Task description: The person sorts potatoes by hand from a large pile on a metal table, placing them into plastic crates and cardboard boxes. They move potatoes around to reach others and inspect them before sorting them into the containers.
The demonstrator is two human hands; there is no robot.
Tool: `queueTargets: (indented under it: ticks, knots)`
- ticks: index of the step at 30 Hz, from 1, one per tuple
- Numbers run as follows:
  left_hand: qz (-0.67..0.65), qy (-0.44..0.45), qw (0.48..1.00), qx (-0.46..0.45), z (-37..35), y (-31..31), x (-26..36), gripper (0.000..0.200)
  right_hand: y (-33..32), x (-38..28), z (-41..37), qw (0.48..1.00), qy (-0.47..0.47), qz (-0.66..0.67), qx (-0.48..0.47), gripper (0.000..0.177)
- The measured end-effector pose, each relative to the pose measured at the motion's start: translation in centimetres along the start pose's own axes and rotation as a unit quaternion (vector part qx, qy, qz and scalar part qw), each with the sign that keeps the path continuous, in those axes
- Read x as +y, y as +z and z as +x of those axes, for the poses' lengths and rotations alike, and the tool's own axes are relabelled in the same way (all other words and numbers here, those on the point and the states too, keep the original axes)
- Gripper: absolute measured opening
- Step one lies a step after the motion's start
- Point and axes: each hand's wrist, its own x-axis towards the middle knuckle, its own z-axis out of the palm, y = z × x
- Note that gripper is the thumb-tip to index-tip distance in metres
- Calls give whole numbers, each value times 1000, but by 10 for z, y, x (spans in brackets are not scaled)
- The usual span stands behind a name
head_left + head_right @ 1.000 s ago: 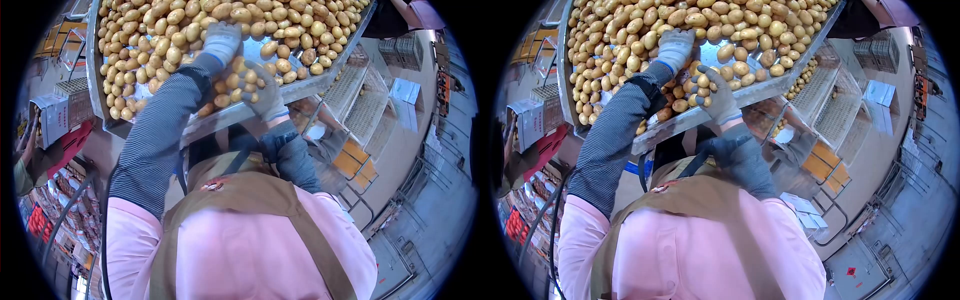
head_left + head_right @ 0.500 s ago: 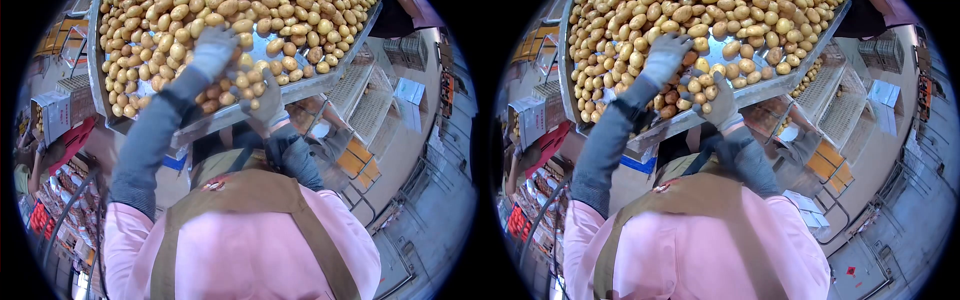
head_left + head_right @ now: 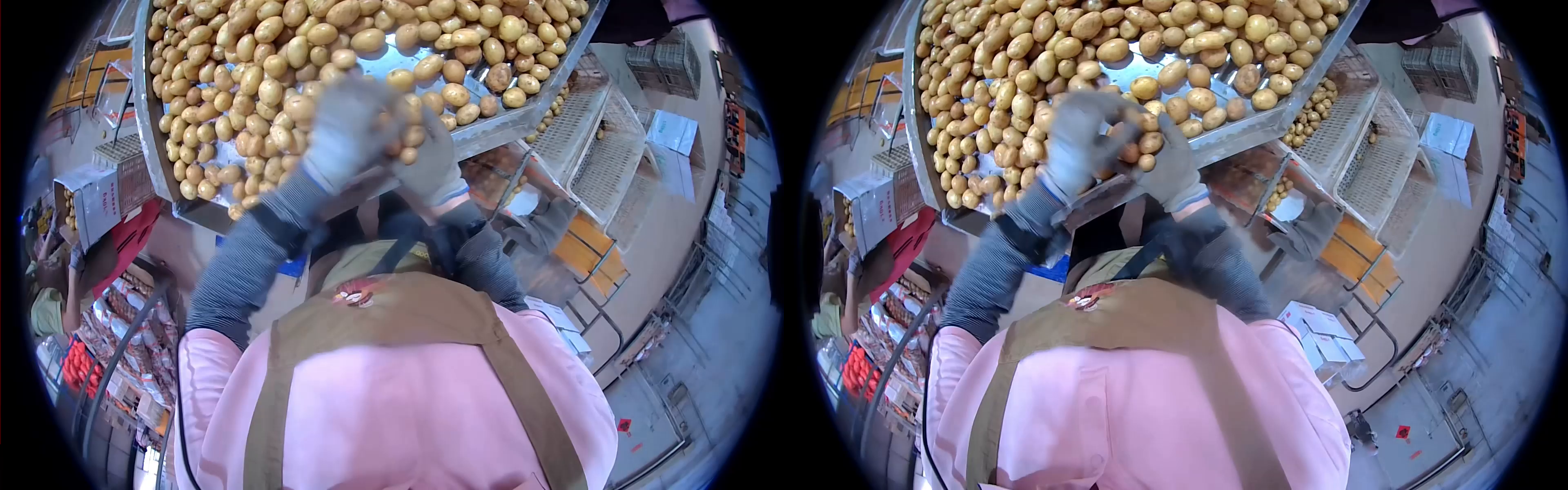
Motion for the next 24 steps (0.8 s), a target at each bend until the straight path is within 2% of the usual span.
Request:
queueTargets:
  ticks: [1,2,3,4,5,6,7,8,9,10,11,12,13,15,17,18,19,20,21,23,24]
  knots:
    - [66,70,994,-42,-11,4,34,23,-10,1,-3,999,-22,-44,19,42]
    - [-16,74,996,-51,-28,31,34,32,-20,1,-12,993,-42,-99,45,40]
    - [-22,81,994,-72,-37,41,50,35,-6,-10,-38,986,-62,-142,67,41]
    - [-54,119,991,-27,-42,42,61,35,8,-21,-63,975,-80,-186,91,42]
    - [-96,105,989,-34,-42,38,61,34,16,-26,-86,948,-133,-264,118,42]
    - [-139,90,985,-39,-40,31,61,33,-10,-30,-104,986,-114,-96,80,42]
    - [-182,74,979,-43,-41,25,59,32,-37,-40,-127,993,-91,20,69,42]
    - [-112,41,988,-95,-51,25,37,32,-64,-49,-149,986,-66,136,65,42]
    - [-57,-59,992,-98,-53,9,26,25,-78,-60,-171,976,-42,196,87,44]
    - [-50,-90,995,16,-58,-3,11,19,-86,-59,-191,955,-141,-137,223,53]
    - [35,-65,995,70,-70,4,-23,19,-108,-62,-206,871,-183,-369,269,61]
    - [106,-79,991,21,-55,-12,-31,18,-131,-65,-220,719,-201,-570,343,70]
    - [155,-84,984,-34,-50,-7,-39,18,-175,-77,-237,624,-173,-677,350,79]
    - [252,-103,953,-136,-38,14,-56,17,-217,-83,-233,500,-123,-779,358,85]
    - [327,-104,919,-194,-23,45,-68,12,-234,-79,-215,473,-79,-787,388,80]
    - [324,-134,908,-230,-13,47,-62,11,-198,-82,-189,588,-122,-676,426,64]
    - [327,-116,920,-181,-11,56,-68,9,-153,-85,-161,694,-193,-525,453,49]
    - [295,-124,926,-200,-6,53,-74,13,-109,-88,-133,753,-267,-376,470,35]
    - [262,-134,930,-220,-4,50,-75,20,-109,-80,-111,697,-274,-517,415,32]
    - [165,-141,973,-75,-19,34,-62,31,-42,-63,-71,820,-248,-440,268,28]
    - [115,-138,984,-3,-28,25,-51,37,16,-56,-57,857,-169,-426,235,32]
